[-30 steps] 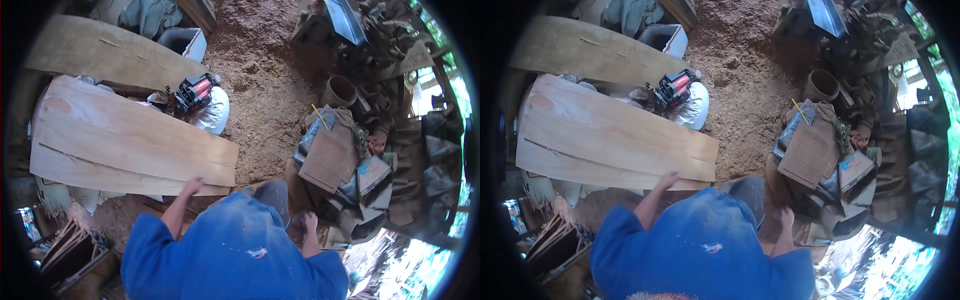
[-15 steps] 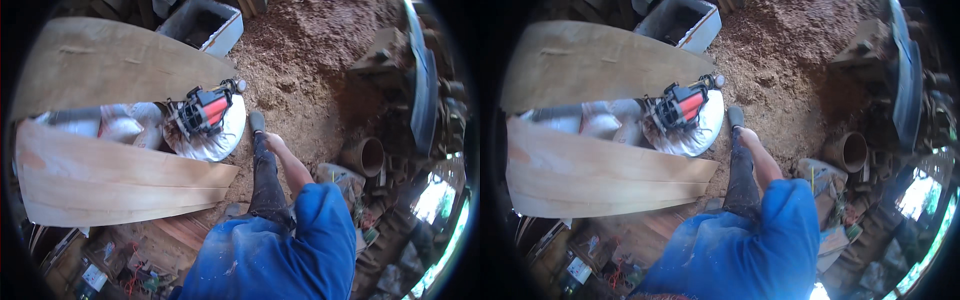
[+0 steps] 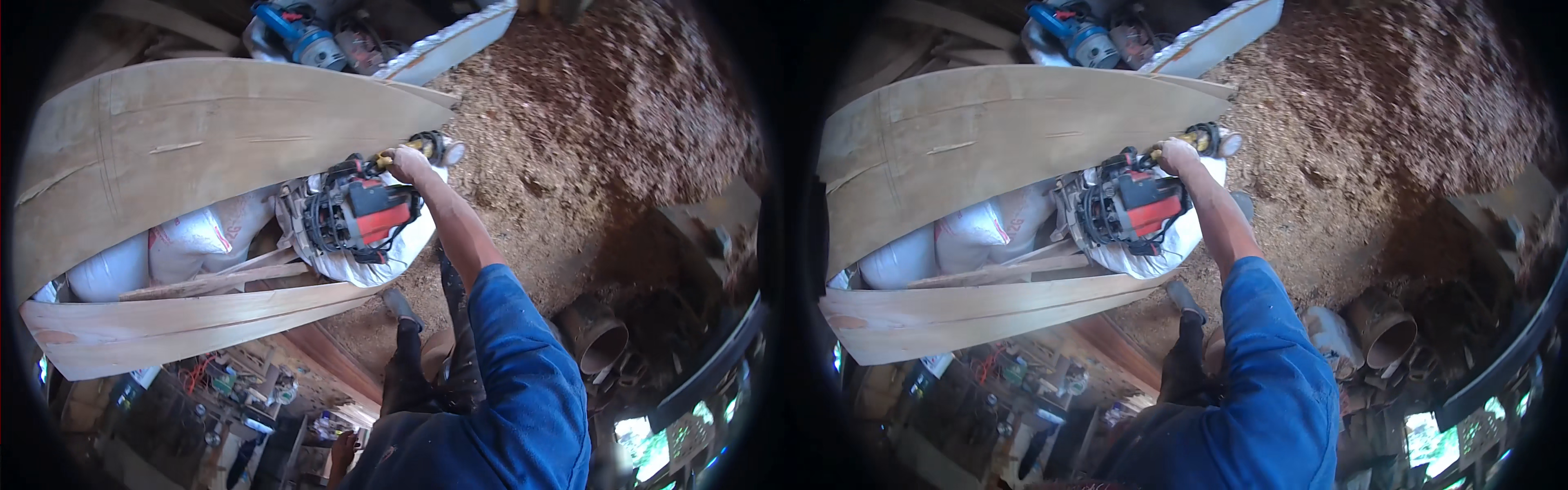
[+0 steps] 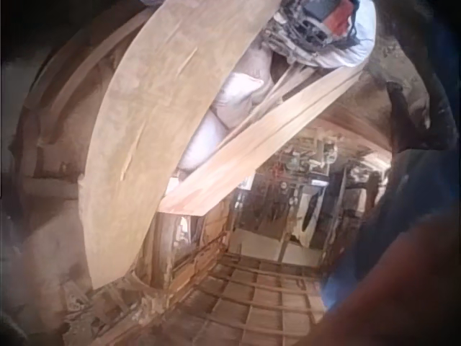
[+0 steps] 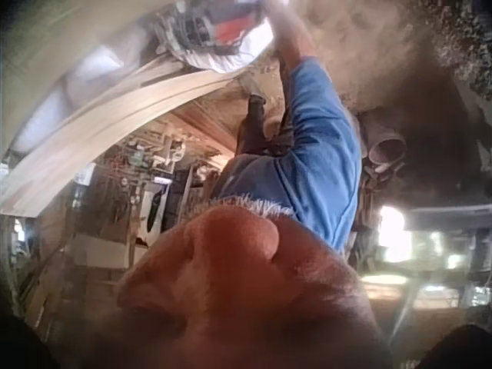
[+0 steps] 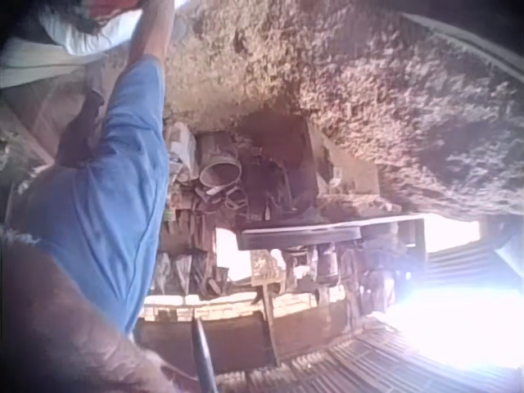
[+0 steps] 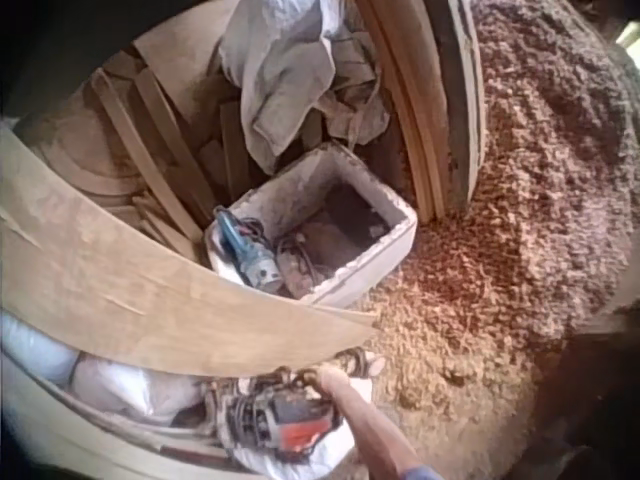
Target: The person sands the outer edges and surfaces of a small wooden cabinet using a power sander. They then set the sander down and pick up several wooden planks.
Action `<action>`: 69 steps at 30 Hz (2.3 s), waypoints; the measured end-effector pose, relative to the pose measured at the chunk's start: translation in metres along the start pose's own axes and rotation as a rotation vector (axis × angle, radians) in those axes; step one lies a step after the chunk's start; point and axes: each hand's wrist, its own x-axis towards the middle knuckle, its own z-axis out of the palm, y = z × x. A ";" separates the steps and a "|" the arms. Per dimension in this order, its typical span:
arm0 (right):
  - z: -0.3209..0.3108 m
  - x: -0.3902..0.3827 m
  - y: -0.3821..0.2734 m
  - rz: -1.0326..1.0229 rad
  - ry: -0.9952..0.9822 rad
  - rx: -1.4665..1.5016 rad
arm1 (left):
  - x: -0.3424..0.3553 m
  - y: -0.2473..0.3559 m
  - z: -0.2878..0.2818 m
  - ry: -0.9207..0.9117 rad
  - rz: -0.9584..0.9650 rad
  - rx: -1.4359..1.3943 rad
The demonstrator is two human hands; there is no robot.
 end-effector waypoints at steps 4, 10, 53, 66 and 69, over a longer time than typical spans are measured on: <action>0.026 0.031 -0.020 -0.174 -0.150 -0.363 | -0.006 -0.009 0.049 -0.035 -0.038 -0.069; -0.001 0.055 -0.018 -0.193 -0.430 -0.283 | -0.026 -0.008 0.127 -0.041 0.185 0.050; 0.355 -0.551 -0.277 -0.138 -0.750 -0.490 | 0.215 -0.474 0.221 0.483 0.110 -0.851; 0.531 -0.362 -0.474 0.017 -0.550 -0.343 | 0.400 -0.569 -0.108 0.379 0.137 -0.662; 0.562 -0.333 -0.555 -0.097 -0.585 -0.353 | 0.449 -0.592 -0.193 0.565 0.232 -0.544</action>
